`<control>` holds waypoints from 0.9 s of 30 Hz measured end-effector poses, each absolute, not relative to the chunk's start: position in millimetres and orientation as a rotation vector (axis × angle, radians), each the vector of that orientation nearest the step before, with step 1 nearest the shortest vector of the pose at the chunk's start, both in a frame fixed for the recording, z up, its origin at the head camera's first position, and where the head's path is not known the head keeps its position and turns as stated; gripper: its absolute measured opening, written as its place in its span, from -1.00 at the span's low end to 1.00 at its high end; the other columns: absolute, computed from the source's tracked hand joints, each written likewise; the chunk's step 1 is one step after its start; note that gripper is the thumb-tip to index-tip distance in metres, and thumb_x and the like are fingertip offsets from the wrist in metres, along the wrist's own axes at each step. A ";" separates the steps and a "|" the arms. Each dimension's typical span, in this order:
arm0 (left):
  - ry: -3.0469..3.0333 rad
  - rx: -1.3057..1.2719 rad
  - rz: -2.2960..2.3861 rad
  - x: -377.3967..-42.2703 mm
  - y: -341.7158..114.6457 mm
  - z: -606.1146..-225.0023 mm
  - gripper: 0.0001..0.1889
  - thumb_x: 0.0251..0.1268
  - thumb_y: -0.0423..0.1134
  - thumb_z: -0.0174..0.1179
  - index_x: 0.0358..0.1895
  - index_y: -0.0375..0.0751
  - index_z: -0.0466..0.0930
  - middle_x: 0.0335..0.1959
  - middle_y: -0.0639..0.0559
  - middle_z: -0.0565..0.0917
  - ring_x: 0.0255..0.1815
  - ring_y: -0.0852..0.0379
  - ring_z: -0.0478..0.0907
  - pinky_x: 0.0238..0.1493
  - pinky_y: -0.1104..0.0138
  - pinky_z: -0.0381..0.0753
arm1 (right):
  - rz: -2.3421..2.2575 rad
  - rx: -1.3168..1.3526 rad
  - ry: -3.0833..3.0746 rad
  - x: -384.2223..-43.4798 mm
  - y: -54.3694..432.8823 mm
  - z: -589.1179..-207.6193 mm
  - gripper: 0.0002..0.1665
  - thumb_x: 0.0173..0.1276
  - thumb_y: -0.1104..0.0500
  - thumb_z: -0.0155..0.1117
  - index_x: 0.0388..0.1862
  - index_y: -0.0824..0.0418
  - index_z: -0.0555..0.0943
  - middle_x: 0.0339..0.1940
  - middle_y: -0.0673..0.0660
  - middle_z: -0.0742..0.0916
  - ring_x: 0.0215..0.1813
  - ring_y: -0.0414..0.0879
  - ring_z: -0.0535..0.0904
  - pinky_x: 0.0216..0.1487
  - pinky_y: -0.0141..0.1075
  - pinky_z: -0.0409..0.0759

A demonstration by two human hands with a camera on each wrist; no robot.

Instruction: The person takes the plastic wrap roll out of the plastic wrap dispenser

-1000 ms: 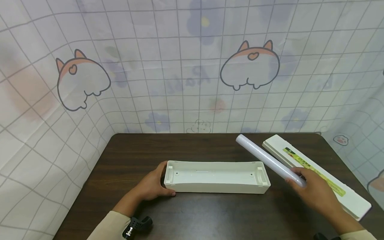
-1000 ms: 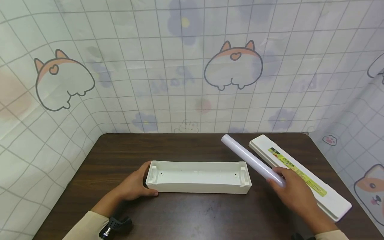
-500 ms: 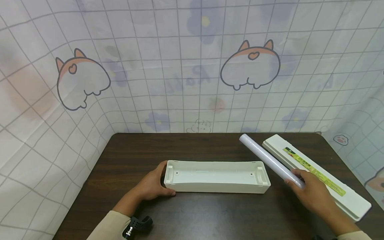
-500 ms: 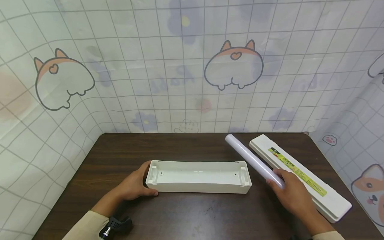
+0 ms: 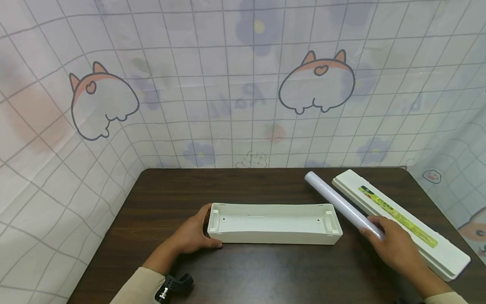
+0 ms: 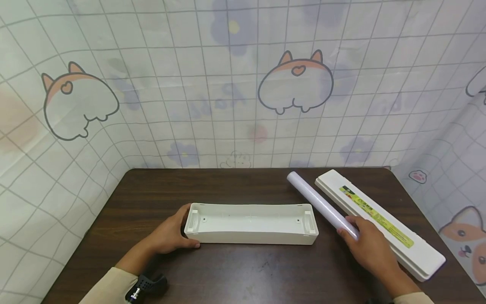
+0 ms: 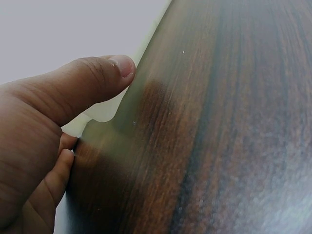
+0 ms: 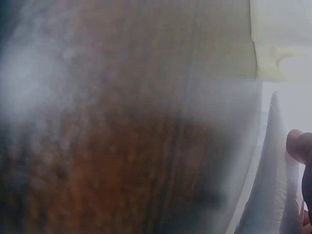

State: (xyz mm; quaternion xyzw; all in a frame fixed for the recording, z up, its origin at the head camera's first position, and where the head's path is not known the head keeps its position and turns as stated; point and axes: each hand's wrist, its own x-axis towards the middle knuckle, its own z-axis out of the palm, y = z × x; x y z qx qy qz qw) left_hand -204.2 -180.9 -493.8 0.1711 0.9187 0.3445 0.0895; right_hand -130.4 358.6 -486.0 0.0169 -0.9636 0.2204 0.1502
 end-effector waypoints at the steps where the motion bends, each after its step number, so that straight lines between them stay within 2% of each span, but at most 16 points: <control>1: 2.735 0.511 1.027 -204.2 -181.0 -494.0 0.28 -0.21 0.13 0.70 0.60 -0.06 0.06 0.34 -0.04 0.51 0.27 -0.04 0.50 0.26 -0.08 0.41 | 0.635 0.043 -2.774 -130.6 359.1 -486.4 -0.45 0.37 0.04 0.47 0.14 0.40 0.58 -0.02 0.46 0.68 -0.13 0.29 0.62 -0.18 0.18 0.47; 27: 2.740 0.501 1.024 -203.8 -180.0 -495.0 0.28 -0.21 0.16 0.69 0.60 -0.06 0.06 0.35 -0.07 0.50 0.30 -0.08 0.48 0.28 -0.10 0.40 | 0.644 -0.047 -2.888 -132.2 364.1 -491.8 -0.36 0.37 -0.09 0.45 0.16 0.38 0.57 -0.01 0.45 0.67 -0.19 0.19 0.58 -0.20 0.13 0.48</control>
